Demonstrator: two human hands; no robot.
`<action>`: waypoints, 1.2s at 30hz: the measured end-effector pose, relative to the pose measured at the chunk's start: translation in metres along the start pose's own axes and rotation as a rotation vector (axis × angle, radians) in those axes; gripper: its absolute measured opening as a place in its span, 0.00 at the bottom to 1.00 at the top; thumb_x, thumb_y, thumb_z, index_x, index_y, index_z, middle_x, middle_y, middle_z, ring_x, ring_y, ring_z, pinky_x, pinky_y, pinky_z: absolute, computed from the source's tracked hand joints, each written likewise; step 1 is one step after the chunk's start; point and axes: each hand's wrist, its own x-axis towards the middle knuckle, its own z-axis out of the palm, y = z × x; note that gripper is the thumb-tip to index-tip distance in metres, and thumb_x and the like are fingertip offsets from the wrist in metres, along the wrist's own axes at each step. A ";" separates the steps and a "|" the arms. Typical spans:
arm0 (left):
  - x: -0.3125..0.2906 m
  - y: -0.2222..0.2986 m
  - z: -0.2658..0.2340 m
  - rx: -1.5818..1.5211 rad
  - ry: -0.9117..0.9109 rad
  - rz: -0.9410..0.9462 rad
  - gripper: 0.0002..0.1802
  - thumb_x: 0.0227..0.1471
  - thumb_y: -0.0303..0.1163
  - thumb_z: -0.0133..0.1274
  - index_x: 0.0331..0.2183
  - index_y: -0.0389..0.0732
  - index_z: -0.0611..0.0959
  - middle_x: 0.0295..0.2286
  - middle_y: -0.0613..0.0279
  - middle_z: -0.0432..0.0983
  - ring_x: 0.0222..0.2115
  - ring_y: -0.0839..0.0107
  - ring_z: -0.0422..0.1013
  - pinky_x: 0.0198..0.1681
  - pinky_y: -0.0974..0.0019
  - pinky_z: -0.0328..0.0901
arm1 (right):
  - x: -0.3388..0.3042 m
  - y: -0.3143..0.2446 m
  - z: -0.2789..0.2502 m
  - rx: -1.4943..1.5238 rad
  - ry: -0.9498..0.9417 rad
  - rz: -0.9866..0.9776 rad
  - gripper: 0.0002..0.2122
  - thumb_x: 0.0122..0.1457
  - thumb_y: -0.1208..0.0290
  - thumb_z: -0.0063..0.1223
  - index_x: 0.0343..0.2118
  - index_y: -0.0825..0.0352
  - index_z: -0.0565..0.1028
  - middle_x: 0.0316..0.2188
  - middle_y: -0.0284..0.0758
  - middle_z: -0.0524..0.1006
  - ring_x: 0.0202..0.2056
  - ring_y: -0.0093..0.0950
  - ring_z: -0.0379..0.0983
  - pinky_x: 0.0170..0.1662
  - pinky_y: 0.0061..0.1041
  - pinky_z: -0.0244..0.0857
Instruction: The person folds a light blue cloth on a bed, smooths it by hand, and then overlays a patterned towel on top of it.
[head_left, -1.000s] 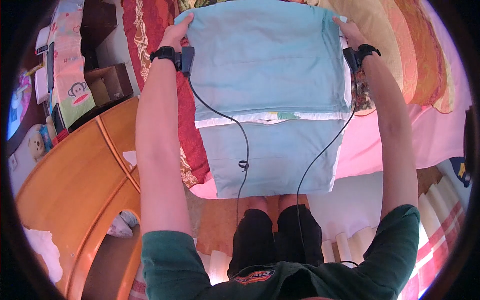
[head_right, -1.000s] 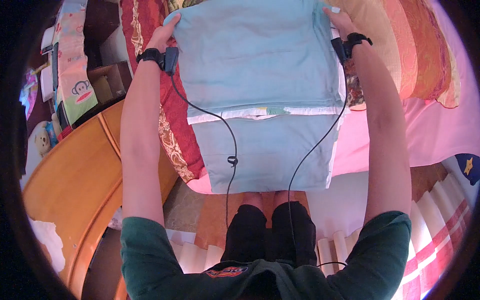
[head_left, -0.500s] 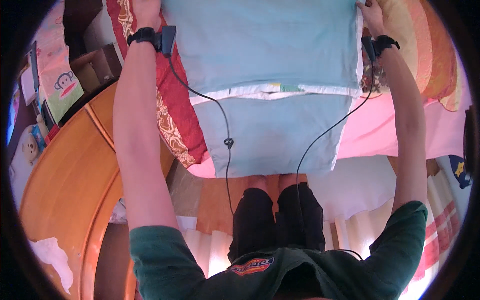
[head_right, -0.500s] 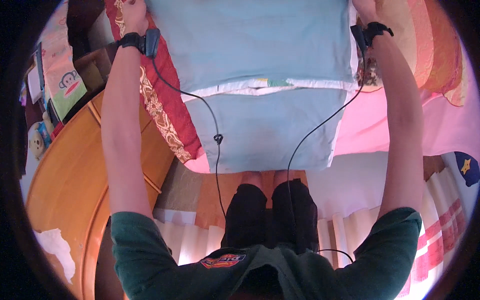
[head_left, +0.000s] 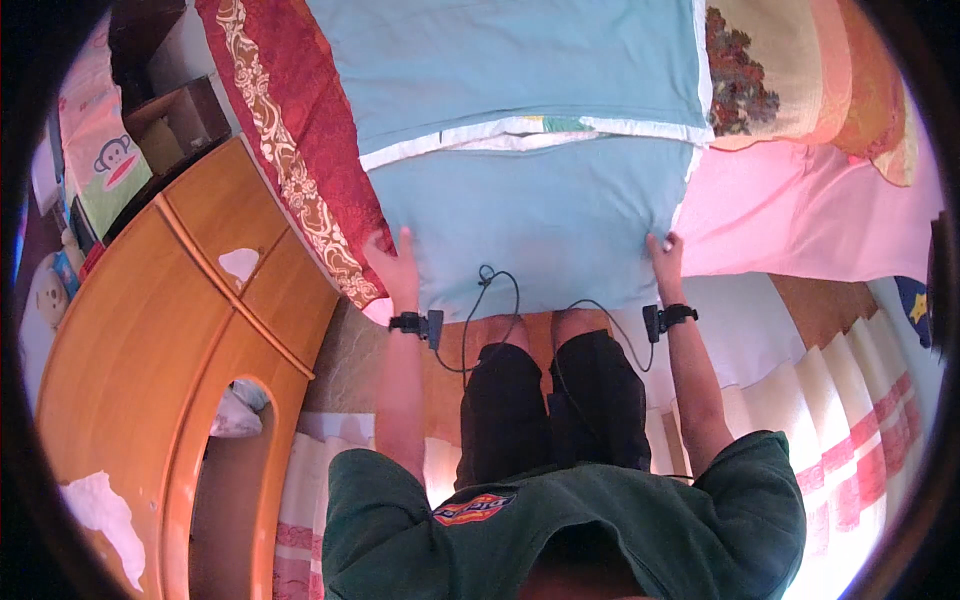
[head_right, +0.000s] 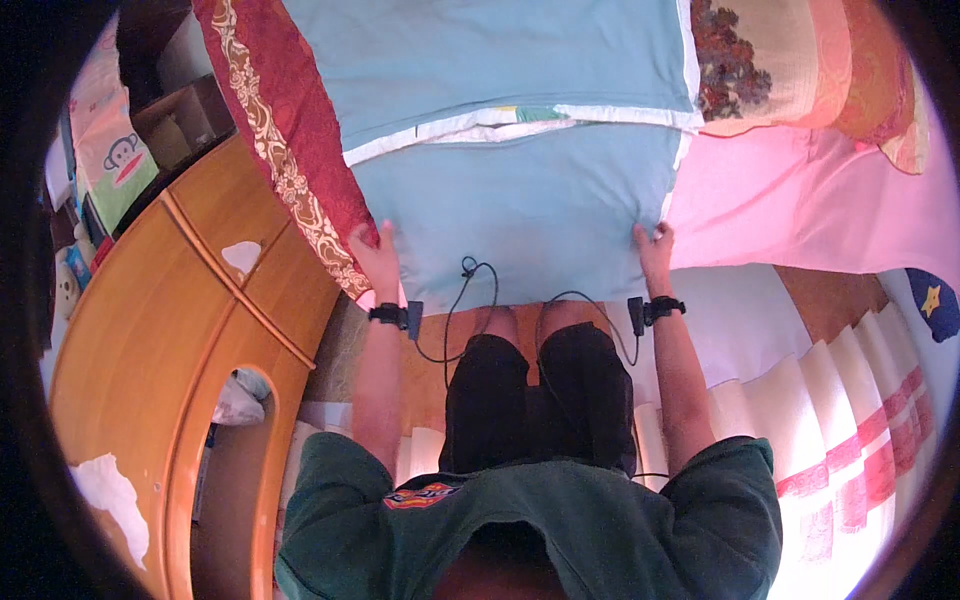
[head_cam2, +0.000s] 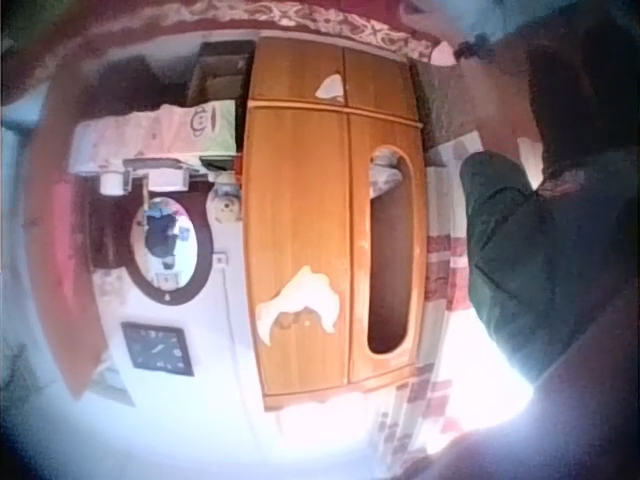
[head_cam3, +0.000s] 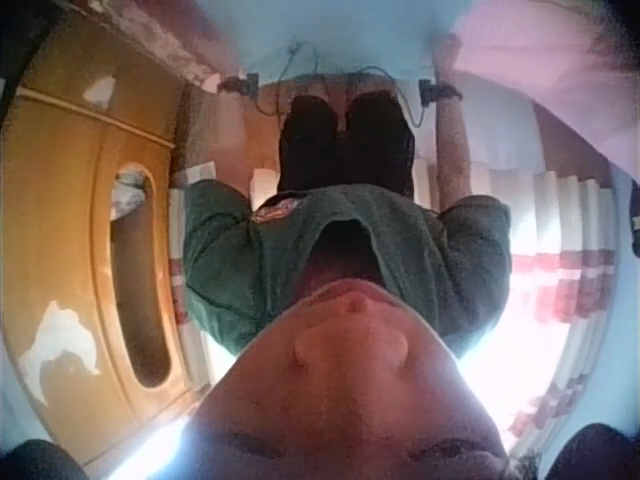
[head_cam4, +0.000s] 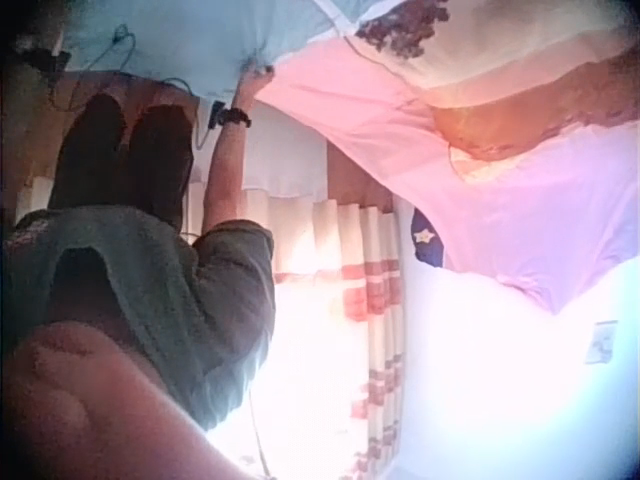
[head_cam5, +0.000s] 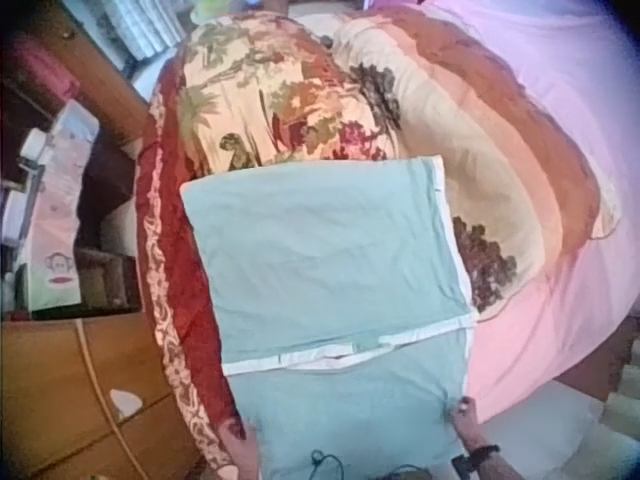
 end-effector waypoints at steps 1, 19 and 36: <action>-0.018 -0.025 0.002 0.189 0.034 0.042 0.32 0.45 0.42 0.60 0.44 0.29 0.68 0.39 0.48 0.69 0.39 0.55 0.66 0.47 0.59 0.59 | -0.012 0.015 0.006 0.007 -0.001 0.005 0.31 0.48 0.57 0.61 0.48 0.74 0.62 0.44 0.47 0.67 0.46 0.36 0.65 0.49 0.31 0.61; -0.093 -0.108 -0.046 -0.148 -0.603 -0.196 0.28 0.50 0.45 0.54 0.44 0.31 0.73 0.38 0.45 0.74 0.40 0.58 0.71 0.44 0.62 0.63 | -0.065 0.045 -0.014 0.080 -0.281 0.256 0.18 0.55 0.60 0.54 0.40 0.73 0.75 0.31 0.31 0.76 0.31 0.19 0.68 0.36 0.20 0.62; -0.121 -0.108 -0.063 -0.110 -0.440 -0.258 0.30 0.48 0.39 0.57 0.45 0.30 0.67 0.40 0.50 0.71 0.40 0.61 0.69 0.44 0.62 0.63 | -0.076 0.054 -0.024 0.092 -0.409 0.177 0.26 0.46 0.58 0.62 0.41 0.77 0.70 0.34 0.37 0.76 0.35 0.27 0.71 0.41 0.28 0.64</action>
